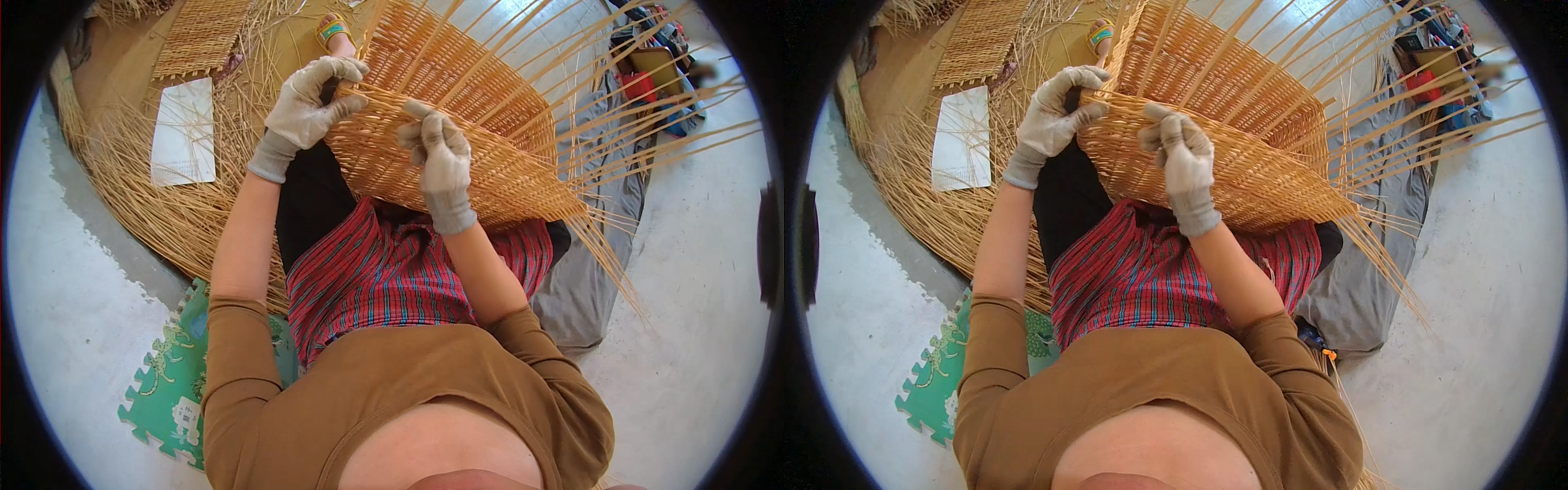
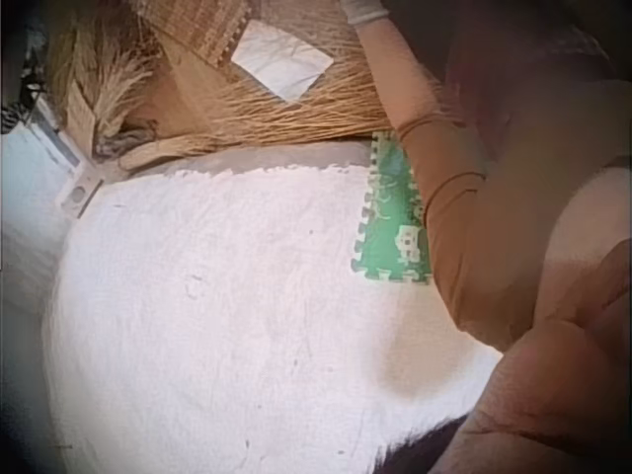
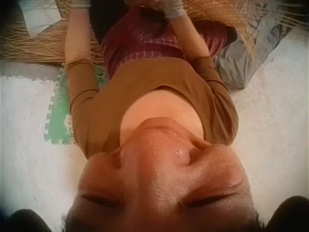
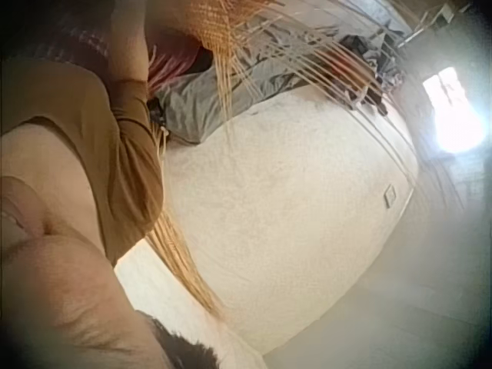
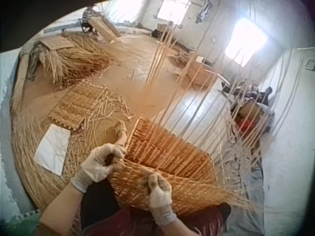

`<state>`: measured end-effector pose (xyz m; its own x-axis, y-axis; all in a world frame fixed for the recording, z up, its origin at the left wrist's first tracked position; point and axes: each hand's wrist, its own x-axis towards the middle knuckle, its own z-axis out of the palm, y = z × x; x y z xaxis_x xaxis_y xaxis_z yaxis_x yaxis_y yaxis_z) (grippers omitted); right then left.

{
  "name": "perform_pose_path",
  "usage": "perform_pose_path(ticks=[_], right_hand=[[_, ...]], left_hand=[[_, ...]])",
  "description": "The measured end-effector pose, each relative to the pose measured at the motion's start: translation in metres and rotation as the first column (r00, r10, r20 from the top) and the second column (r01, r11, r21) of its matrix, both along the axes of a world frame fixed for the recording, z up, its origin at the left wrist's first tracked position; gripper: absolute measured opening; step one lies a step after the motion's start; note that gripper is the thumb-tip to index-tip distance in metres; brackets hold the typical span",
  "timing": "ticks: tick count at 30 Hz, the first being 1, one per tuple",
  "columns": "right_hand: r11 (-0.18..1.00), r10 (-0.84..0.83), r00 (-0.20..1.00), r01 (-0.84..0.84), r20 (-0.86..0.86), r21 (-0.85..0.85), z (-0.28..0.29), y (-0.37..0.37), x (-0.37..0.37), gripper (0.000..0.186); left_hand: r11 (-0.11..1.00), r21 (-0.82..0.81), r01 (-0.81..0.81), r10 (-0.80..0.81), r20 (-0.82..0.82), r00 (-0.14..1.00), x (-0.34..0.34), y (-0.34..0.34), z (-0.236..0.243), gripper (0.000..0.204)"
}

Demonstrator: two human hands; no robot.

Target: The recorder is weaving a large wicker basket and then uses a measuring tape to check the dimensions.

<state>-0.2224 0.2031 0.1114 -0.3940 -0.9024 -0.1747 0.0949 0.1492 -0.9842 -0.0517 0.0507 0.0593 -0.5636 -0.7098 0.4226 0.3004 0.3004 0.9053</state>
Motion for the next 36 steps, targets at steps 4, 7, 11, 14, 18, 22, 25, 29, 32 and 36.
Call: perform_pose_path(ticks=[4,7,11,14,18,22,25,29,32,36], right_hand=[[0.995,-0.081,0.994,0.085,0.074,-0.049,-0.011,0.001,-0.011,0.034],[0.995,-0.074,0.997,0.075,0.018,-0.064,-0.007,0.013,-0.007,0.033],[0.990,-0.119,0.992,0.123,0.051,-0.069,-0.009,0.011,-0.015,0.032],[0.964,-0.174,0.983,0.158,-0.058,-0.215,0.015,0.001,-0.008,0.022],[0.842,-0.375,0.638,-0.068,-0.673,-0.534,0.041,-0.053,-0.018,0.033],[0.917,-0.367,0.322,-0.030,-0.873,-0.397,0.077,-0.094,-0.006,0.066],[0.971,-0.195,0.425,-0.045,-0.884,-0.236,0.076,-0.080,-0.005,0.104],[0.842,-0.171,0.894,-0.086,-0.415,-0.532,0.011,-0.007,-0.053,0.062],[0.915,-0.166,0.961,0.066,-0.221,-0.398,-0.021,0.042,-0.082,0.054],[0.944,-0.274,0.944,0.228,-0.183,-0.240,0.003,0.049,-0.085,0.031]], left_hand=[[0.981,0.125,0.150,-0.154,0.023,0.988,0.004,-0.003,0.008,0.031],[0.977,0.147,0.151,-0.163,0.070,0.984,0.010,-0.002,0.018,0.027],[0.969,0.196,0.151,-0.180,0.140,0.974,0.015,-0.009,0.026,0.020],[0.990,0.072,0.119,-0.135,0.278,0.951,0.015,-0.012,0.026,0.013],[0.990,0.118,0.077,-0.101,0.213,0.972,0.006,-0.005,0.033,0.008],[0.974,0.226,-0.022,-0.084,0.449,0.890,0.005,0.003,0.047,0.012],[1.000,0.000,0.015,-0.013,0.444,0.896,0.003,0.007,0.055,0.021],[0.966,-0.241,0.099,0.020,0.445,0.895,0.002,0.007,0.055,0.029],[0.936,-0.341,0.084,0.094,0.474,0.875,-0.005,0.020,0.064,0.036],[0.543,-0.840,-0.001,0.641,0.414,0.646,-0.015,0.062,0.074,0.042]])
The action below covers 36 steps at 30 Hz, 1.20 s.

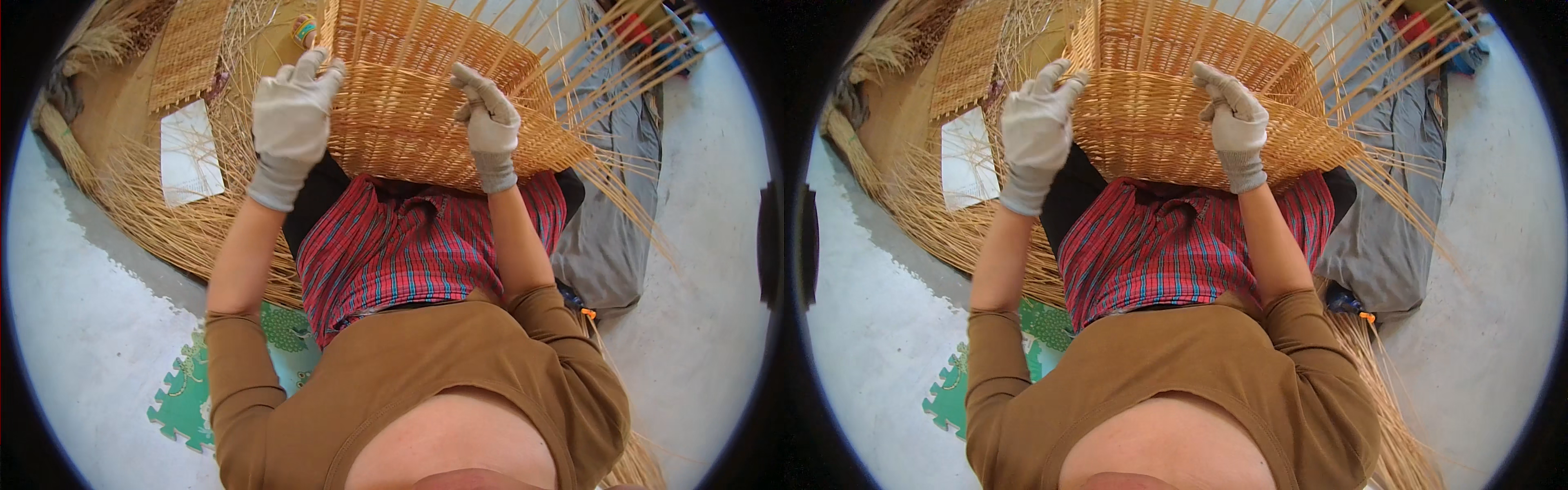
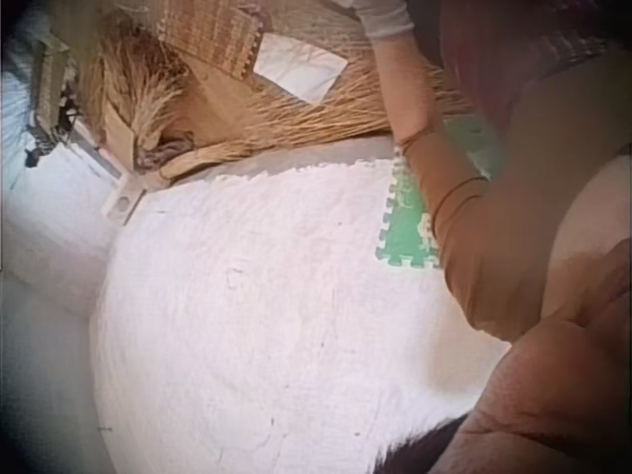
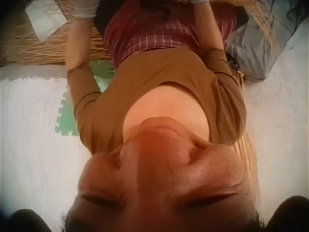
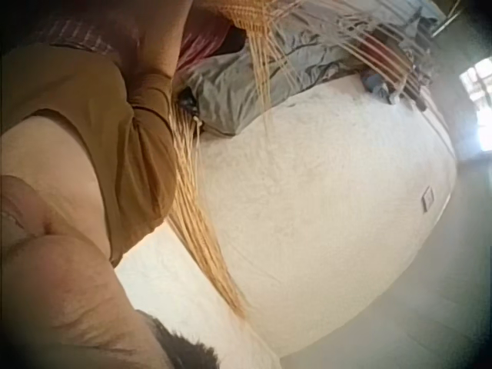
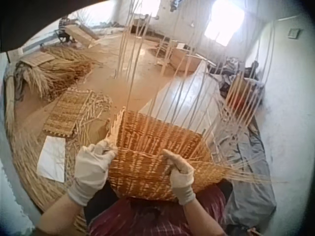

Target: The recorder is weaving a large wicker basket and then uses a measuring tape to check the dimensions.

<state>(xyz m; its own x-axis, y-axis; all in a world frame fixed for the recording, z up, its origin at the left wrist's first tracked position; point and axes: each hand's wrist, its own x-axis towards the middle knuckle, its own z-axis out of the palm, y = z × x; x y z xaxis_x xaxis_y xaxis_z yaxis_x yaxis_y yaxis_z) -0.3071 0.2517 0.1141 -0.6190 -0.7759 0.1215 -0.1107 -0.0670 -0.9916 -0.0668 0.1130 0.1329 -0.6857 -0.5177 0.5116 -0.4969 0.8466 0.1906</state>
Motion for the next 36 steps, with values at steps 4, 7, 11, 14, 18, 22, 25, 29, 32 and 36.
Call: perform_pose_path(ticks=[4,7,11,14,18,22,25,29,32,36], right_hand=[[0.999,-0.037,0.999,0.037,0.026,0.005,0.007,-0.008,-0.007,0.027],[0.999,-0.027,1.000,0.028,0.015,-0.025,0.026,-0.029,-0.004,0.025],[0.897,0.191,0.933,-0.292,-0.304,-0.333,0.044,-0.064,0.007,0.028],[0.917,-0.218,0.684,-0.100,-0.696,-0.385,0.042,-0.057,0.022,0.038],[0.971,-0.079,0.543,-0.147,-0.836,-0.187,-0.002,-0.041,0.033,0.048],[0.999,-0.037,0.344,-0.006,-0.938,-0.041,-0.013,-0.074,0.011,0.065],[0.999,-0.034,0.351,0.007,-0.936,-0.034,-0.005,-0.107,-0.012,0.069],[0.987,0.020,0.146,0.158,-0.989,0.043,0.008,-0.154,-0.025,0.067],[0.923,0.250,0.102,0.277,-0.963,0.269,0.007,-0.189,-0.036,0.075],[0.898,0.322,0.108,0.280,-0.941,0.339,0.009,-0.204,-0.035,0.074]], left_hand=[[0.987,0.159,-0.038,0.031,0.046,0.998,-0.049,0.039,-0.013,0.060],[0.936,0.299,-0.184,0.136,0.174,0.975,-0.076,0.063,-0.024,0.069],[0.951,0.235,-0.202,0.171,0.146,0.974,-0.084,0.060,-0.042,0.075],[0.964,0.246,-0.099,0.087,0.056,0.995,-0.068,0.053,-0.021,0.063],[0.935,0.074,-0.347,0.354,-0.256,0.900,-0.024,0.031,-0.038,0.050],[0.765,0.622,0.165,0.206,-0.479,0.853,-0.021,-0.039,-0.038,0.058],[0.897,0.440,0.043,0.151,-0.395,0.906,-0.045,-0.078,-0.020,0.065],[0.916,0.400,-0.025,0.104,-0.178,0.979,-0.076,-0.125,0.005,0.064],[0.933,0.340,-0.119,0.100,0.074,0.992,-0.095,-0.154,0.008,0.060],[0.930,0.362,-0.065,0.030,0.100,0.995,-0.088,-0.172,-0.001,0.056]])
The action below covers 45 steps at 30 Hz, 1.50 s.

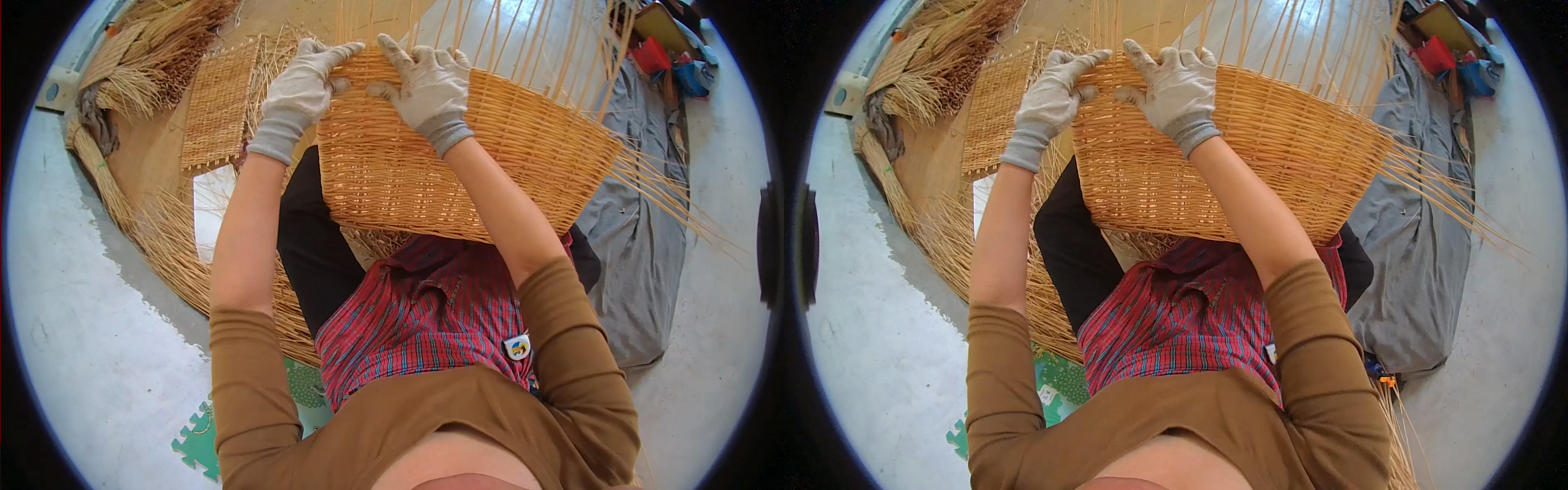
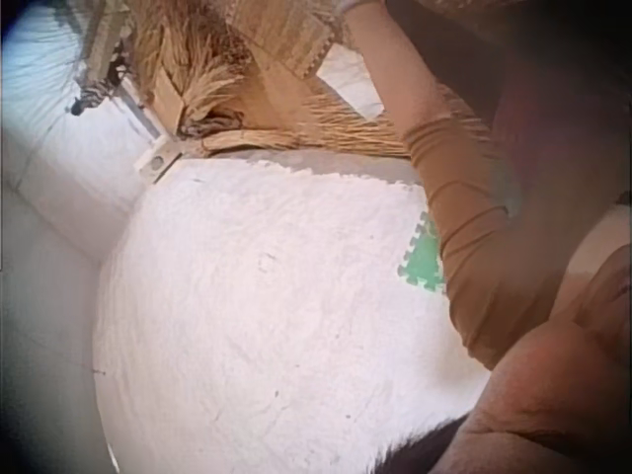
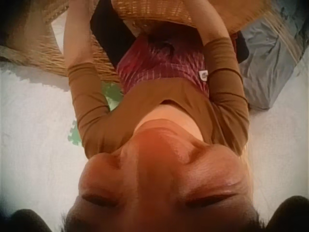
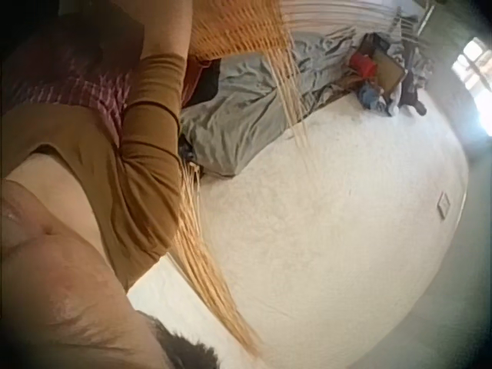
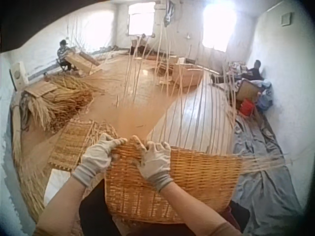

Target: The recorder is weaving a large wicker basket and then uses a measuring tape to check the dimensions.

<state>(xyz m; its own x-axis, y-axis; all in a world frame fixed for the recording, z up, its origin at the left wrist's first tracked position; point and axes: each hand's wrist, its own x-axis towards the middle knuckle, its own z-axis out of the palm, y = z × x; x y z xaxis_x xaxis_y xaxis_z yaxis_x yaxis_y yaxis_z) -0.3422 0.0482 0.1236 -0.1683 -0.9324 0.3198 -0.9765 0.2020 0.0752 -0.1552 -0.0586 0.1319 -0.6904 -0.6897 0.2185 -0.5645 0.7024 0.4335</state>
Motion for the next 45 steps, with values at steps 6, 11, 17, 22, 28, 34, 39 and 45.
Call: perform_pose_path(ticks=[6,11,17,22,28,34,39,45], right_hand=[[0.982,0.036,0.998,-0.025,0.057,-0.189,0.000,-0.002,-0.011,0.050],[0.995,0.087,0.980,-0.076,0.181,-0.064,-0.005,0.014,-0.031,0.052],[0.893,-0.194,0.980,0.190,0.032,-0.409,-0.029,0.104,-0.133,0.072],[0.972,-0.212,0.977,0.210,0.010,0.102,0.006,0.104,-0.118,0.078],[0.986,-0.165,0.984,0.165,0.070,0.000,0.000,0.103,-0.120,0.076],[0.987,-0.117,0.978,0.133,0.171,-0.089,-0.014,0.111,-0.133,0.072],[0.974,0.223,0.841,-0.177,0.493,-0.140,-0.007,0.212,-0.095,0.053],[0.657,0.077,0.784,-0.505,0.616,0.560,0.009,0.453,-0.034,0.037]], left_hand=[[0.986,-0.101,0.130,-0.133,-0.018,0.991,-0.003,-0.013,0.015,0.054],[0.989,-0.040,0.140,-0.141,-0.043,0.989,-0.008,-0.009,0.001,0.057],[0.873,-0.485,-0.050,0.004,-0.094,0.996,-0.053,0.063,0.031,0.061],[0.917,-0.385,0.102,-0.042,0.163,0.986,-0.137,0.085,0.017,0.090],[0.971,-0.227,0.079,0.038,0.468,0.883,-0.146,0.090,0.032,0.098],[0.968,-0.225,0.107,0.016,0.485,0.874,-0.155,0.094,0.028,0.093],[0.885,-0.443,0.140,0.031,0.357,0.934,-0.124,0.119,-0.006,0.087],[0.974,0.044,0.223,-0.213,0.522,0.826,-0.068,0.289,-0.074,0.093]])
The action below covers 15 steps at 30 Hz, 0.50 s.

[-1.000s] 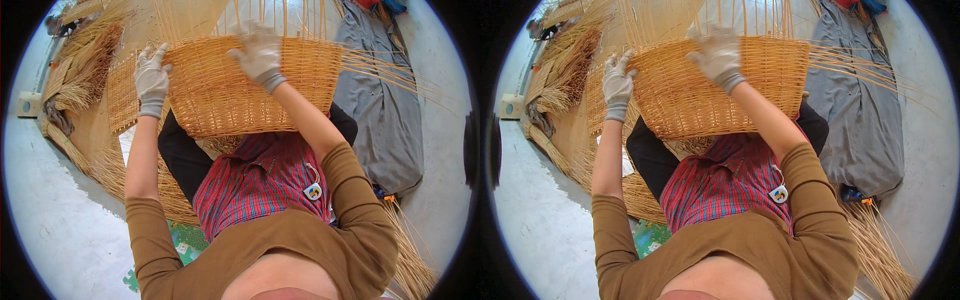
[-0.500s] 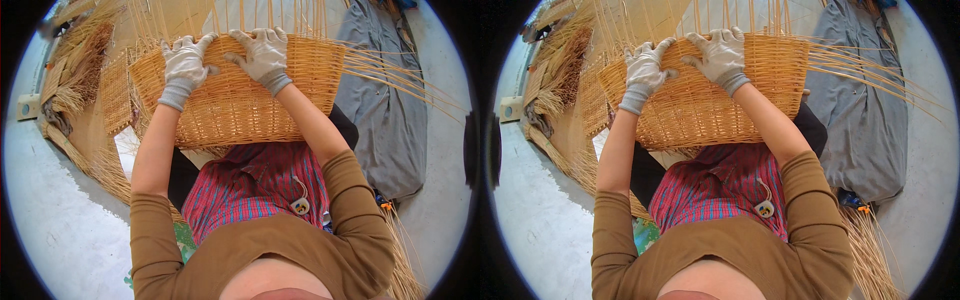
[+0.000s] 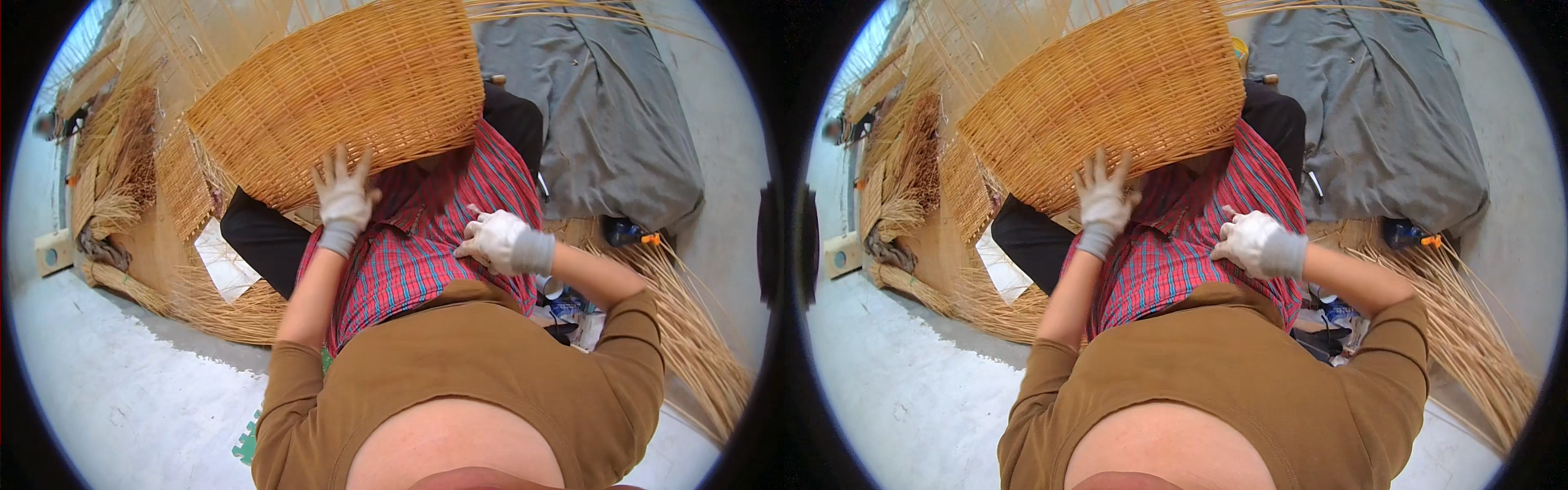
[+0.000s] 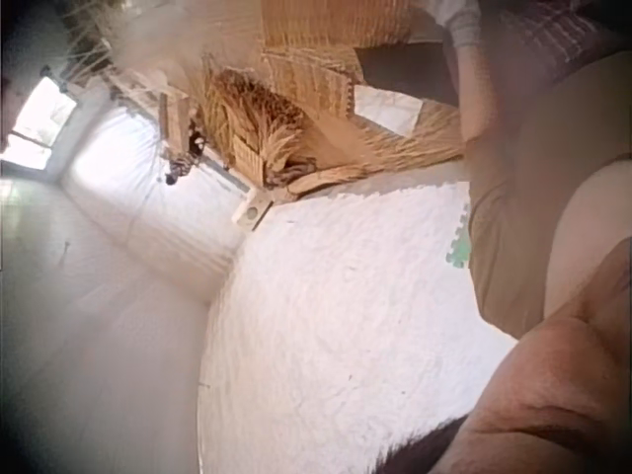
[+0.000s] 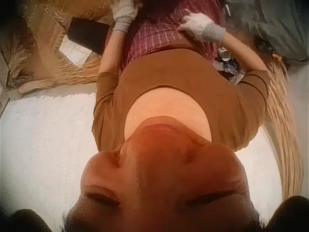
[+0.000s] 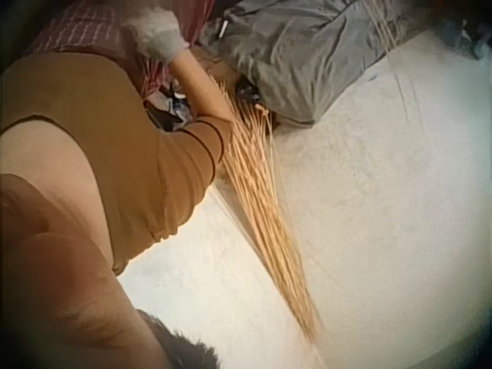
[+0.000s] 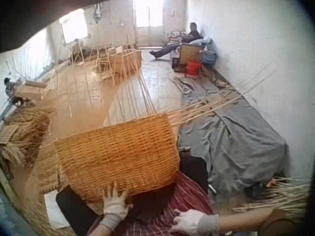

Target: The recorder is weaving a large wicker basket and then uses a measuring tape to check the dimensions.

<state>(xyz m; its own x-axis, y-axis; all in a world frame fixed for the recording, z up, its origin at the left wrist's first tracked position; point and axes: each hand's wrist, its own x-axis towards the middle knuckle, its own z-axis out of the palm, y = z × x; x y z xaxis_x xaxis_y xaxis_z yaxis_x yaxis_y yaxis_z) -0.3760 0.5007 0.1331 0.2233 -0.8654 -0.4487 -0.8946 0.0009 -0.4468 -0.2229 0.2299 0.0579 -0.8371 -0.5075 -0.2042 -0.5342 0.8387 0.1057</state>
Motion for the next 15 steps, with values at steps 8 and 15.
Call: perform_pose_path(ticks=[8,15], right_hand=[[0.889,-0.420,0.885,0.358,-0.200,-0.285,-0.011,0.059,0.044,0.028],[0.889,-0.442,0.863,0.459,0.244,-0.014,0.019,0.042,0.006,0.056]], left_hand=[[0.999,-0.013,-0.030,0.032,0.122,0.992,0.027,0.007,-0.041,0.099],[0.998,-0.011,-0.061,0.062,0.109,0.992,0.029,0.009,-0.029,0.077]])
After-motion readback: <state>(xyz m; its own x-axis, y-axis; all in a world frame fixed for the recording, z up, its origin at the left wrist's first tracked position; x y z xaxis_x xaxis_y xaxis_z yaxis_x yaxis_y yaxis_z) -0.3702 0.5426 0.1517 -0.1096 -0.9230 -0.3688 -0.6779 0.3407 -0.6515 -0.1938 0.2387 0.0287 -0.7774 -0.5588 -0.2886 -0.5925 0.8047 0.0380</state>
